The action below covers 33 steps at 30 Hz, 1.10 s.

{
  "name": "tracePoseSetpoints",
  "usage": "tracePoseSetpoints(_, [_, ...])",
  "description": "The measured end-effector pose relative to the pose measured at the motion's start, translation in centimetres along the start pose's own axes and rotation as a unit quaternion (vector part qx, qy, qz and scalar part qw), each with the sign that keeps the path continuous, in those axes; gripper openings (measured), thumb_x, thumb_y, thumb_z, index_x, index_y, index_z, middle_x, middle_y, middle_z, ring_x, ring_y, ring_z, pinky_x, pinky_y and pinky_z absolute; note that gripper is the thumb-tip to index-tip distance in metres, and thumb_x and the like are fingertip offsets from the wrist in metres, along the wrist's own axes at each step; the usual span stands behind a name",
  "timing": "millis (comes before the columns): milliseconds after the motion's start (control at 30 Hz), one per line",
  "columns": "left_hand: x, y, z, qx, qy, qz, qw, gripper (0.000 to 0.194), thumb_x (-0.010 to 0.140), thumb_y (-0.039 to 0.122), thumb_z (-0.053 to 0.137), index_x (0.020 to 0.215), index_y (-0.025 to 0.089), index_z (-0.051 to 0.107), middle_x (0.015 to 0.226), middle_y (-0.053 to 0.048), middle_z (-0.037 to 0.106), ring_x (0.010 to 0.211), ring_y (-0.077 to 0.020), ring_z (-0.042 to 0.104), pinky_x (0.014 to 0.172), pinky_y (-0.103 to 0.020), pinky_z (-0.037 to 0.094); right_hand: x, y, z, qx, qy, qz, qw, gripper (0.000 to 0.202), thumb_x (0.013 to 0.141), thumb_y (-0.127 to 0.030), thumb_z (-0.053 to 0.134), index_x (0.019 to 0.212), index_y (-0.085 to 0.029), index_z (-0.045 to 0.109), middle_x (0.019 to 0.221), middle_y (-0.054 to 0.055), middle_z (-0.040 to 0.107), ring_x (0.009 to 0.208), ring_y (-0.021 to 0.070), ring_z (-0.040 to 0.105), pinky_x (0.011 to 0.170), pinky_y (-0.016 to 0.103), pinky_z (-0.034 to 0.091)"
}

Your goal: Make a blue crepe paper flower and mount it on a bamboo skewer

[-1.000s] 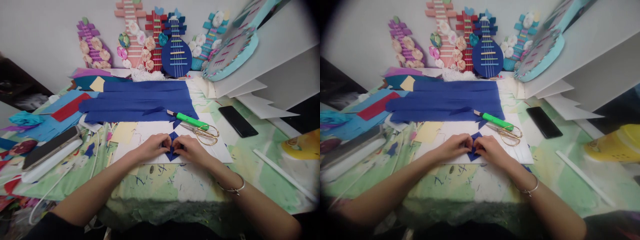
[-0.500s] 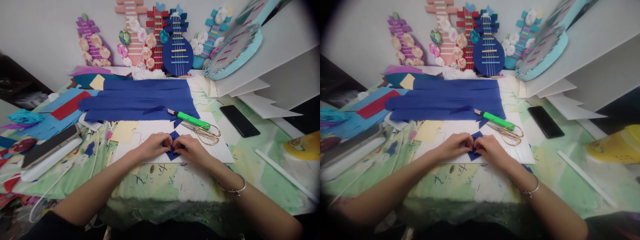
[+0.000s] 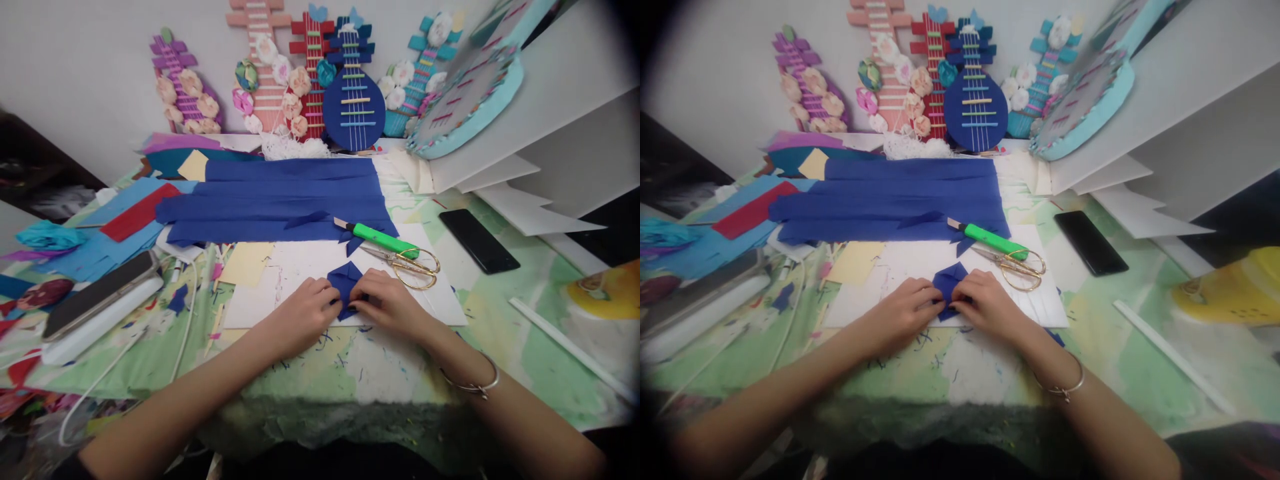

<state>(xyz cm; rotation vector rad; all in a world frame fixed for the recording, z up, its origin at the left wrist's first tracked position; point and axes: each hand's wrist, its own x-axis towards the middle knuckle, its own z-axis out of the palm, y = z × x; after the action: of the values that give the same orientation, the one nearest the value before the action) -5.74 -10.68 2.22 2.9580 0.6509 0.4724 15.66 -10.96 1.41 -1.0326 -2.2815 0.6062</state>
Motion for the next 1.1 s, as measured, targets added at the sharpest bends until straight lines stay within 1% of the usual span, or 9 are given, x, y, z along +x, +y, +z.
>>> tracePoseSetpoints(33, [-0.3,0.3,0.1,0.019,0.002,-0.005,1.000,0.027,0.089,0.008,0.038,0.103,0.009,0.061,0.100,-0.015,0.061,0.094,-0.0238,0.051,0.077,-0.039,0.046,-0.2,0.0,-0.3,0.011,-0.011,0.005,1.000,0.003,0.082,-0.022,0.060,0.084,-0.020,0.062,0.079,0.003,0.063,0.079,0.0172,0.053,0.072,0.032,0.041])
tracePoseSetpoints(133, [-1.3,1.0,0.6,0.049,0.013,-0.025,0.998,0.030,0.088,0.007,0.040,0.113,0.006,0.056,0.111,-0.017,0.059,0.101,-0.0267,0.050,0.079,-0.042,0.047,-0.6,0.3,-1.0,0.042,-0.038,0.022,0.998,0.017,0.077,-0.023,0.067,0.094,-0.021,0.063,0.086,0.003,0.066,0.084,0.0181,0.056,0.075,0.032,0.043])
tracePoseSetpoints(300, [-2.1,1.2,1.3,0.050,0.041,-0.046,0.997,0.036,0.085,0.006,0.045,0.121,0.008,0.051,0.118,-0.016,0.057,0.110,-0.0284,0.047,0.088,-0.045,0.045,-1.0,0.9,-1.4,0.051,-0.055,0.011,0.997,0.008,0.078,-0.016,0.064,0.085,-0.021,0.066,0.086,0.004,0.066,0.086,0.0179,0.056,0.077,0.032,0.043])
tracePoseSetpoints(467, [-2.2,1.1,1.6,0.055,0.044,-0.041,0.997,0.038,0.086,0.005,0.043,0.123,0.008,0.049,0.119,-0.017,0.056,0.112,-0.0280,0.049,0.089,-0.044,0.045,-0.6,0.2,-1.0,0.044,-0.042,-0.001,0.998,0.008,0.083,-0.014,0.058,0.081,-0.020,0.064,0.082,0.003,0.067,0.081,0.0168,0.056,0.076,0.032,0.042])
tracePoseSetpoints(667, [-2.5,1.3,1.5,0.065,0.017,-0.049,0.997,0.040,0.088,0.005,0.038,0.127,0.008,0.046,0.128,-0.019,0.050,0.119,-0.0283,0.044,0.091,-0.043,0.042,-0.4,0.1,0.0,0.018,0.004,0.014,1.000,0.014,0.085,-0.013,0.053,0.086,-0.020,0.065,0.080,0.003,0.069,0.077,0.0171,0.055,0.071,0.031,0.040])
tracePoseSetpoints(733, [-2.5,1.3,1.4,0.070,0.012,-0.049,0.996,0.038,0.089,0.006,0.037,0.127,0.009,0.046,0.127,-0.017,0.052,0.120,-0.0271,0.044,0.092,-0.042,0.041,-0.3,0.2,0.2,0.018,0.014,0.009,1.000,0.016,0.086,-0.014,0.052,0.086,-0.021,0.066,0.081,0.003,0.069,0.077,0.0176,0.056,0.071,0.032,0.041])
tracePoseSetpoints(900, [-2.7,1.2,1.3,0.089,0.005,-0.035,0.995,0.036,0.091,0.009,0.038,0.126,0.008,0.048,0.122,-0.016,0.056,0.117,-0.0261,0.047,0.091,-0.041,0.039,-0.3,0.0,0.5,0.009,0.025,0.054,0.998,0.014,0.079,-0.013,0.061,0.090,-0.019,0.065,0.075,0.003,0.067,0.076,0.0181,0.055,0.071,0.032,0.041])
tracePoseSetpoints(1000, [-2.8,1.2,1.3,0.094,0.017,-0.026,0.995,0.034,0.092,0.010,0.039,0.124,0.010,0.051,0.121,-0.014,0.058,0.116,-0.0260,0.048,0.089,-0.040,0.040,-0.2,-0.4,0.4,0.010,0.030,0.089,0.996,0.012,0.075,-0.011,0.063,0.084,-0.018,0.062,0.073,0.003,0.064,0.072,0.0168,0.054,0.068,0.031,0.040])
tracePoseSetpoints(1100, [-2.8,1.3,1.3,0.098,0.031,-0.022,0.994,0.031,0.092,0.011,0.040,0.121,0.010,0.053,0.119,-0.014,0.059,0.115,-0.0264,0.049,0.087,-0.040,0.040,-0.2,-0.5,0.4,0.009,0.029,0.092,0.995,0.010,0.075,-0.009,0.063,0.077,-0.018,0.060,0.072,0.002,0.063,0.071,0.0159,0.053,0.068,0.030,0.039])
